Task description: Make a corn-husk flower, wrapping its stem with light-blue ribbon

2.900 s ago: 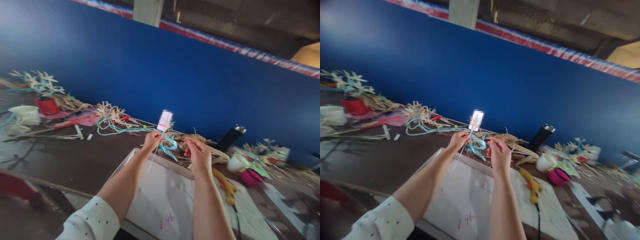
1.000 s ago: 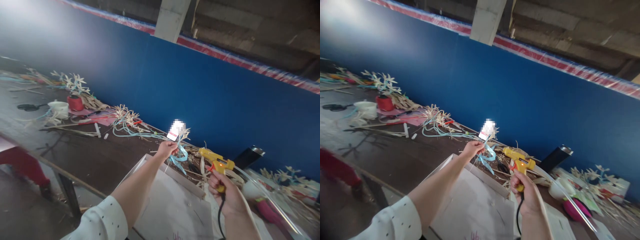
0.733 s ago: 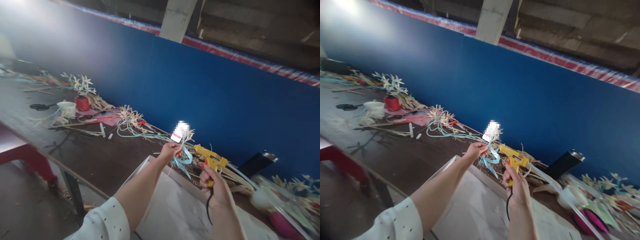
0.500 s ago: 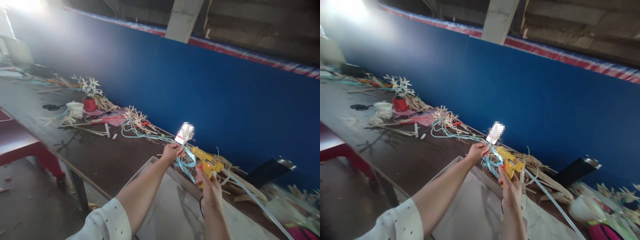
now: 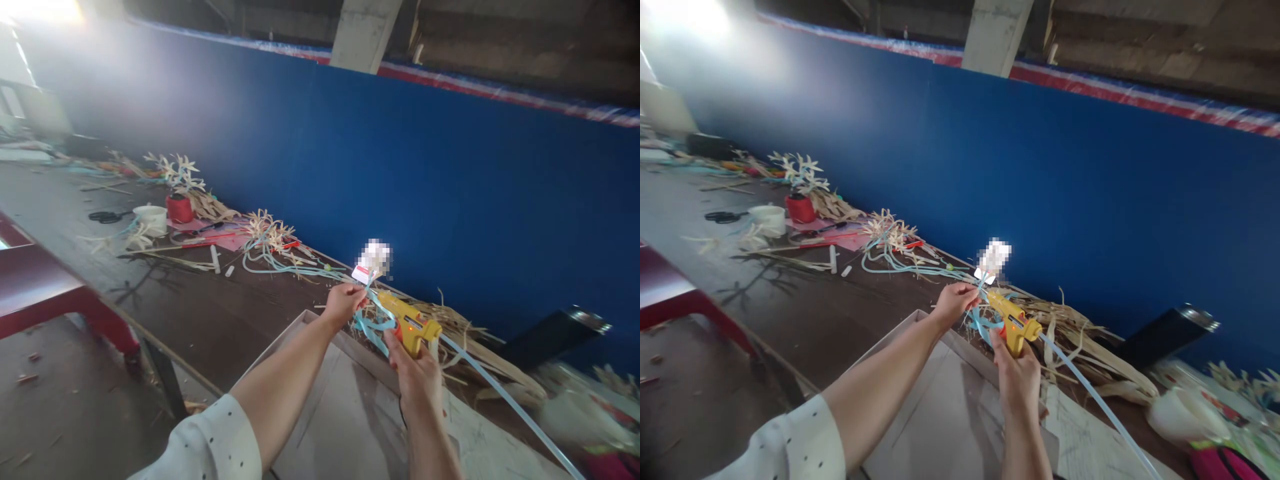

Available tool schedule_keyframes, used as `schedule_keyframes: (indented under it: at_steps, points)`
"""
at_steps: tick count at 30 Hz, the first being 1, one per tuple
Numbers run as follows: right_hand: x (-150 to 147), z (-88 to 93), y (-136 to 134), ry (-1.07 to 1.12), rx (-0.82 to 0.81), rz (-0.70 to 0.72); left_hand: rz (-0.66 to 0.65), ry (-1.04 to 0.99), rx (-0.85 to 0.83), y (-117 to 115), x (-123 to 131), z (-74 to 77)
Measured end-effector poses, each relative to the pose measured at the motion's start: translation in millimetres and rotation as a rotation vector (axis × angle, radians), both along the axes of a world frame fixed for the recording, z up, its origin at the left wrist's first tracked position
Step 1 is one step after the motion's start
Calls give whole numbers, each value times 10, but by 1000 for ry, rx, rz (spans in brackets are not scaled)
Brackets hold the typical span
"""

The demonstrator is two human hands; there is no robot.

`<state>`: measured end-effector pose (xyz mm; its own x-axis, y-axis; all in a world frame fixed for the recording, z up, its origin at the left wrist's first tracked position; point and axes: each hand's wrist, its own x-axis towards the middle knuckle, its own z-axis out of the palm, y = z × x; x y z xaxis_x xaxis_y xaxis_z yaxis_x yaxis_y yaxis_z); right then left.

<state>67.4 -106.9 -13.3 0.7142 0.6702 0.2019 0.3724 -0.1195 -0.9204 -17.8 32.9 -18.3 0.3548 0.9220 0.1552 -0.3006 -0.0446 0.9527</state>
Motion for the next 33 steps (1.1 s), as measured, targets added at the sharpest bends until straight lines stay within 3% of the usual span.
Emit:
schedule_keyframes:
  at_steps: [12,20,25,33]
  points:
    - [-30,26,3,-26,-25,-37,-15,21,-44,-56,-44,113]
    - [-21,51,5,3,-34,-28,-11,55,44,-3,-13,23]
    - [-39,45,14,-58,-62,-107,-8,67,42,-18,-25,52]
    - [-27,50,21,-71,-100,-97,-25,67,58,7,-13,17]
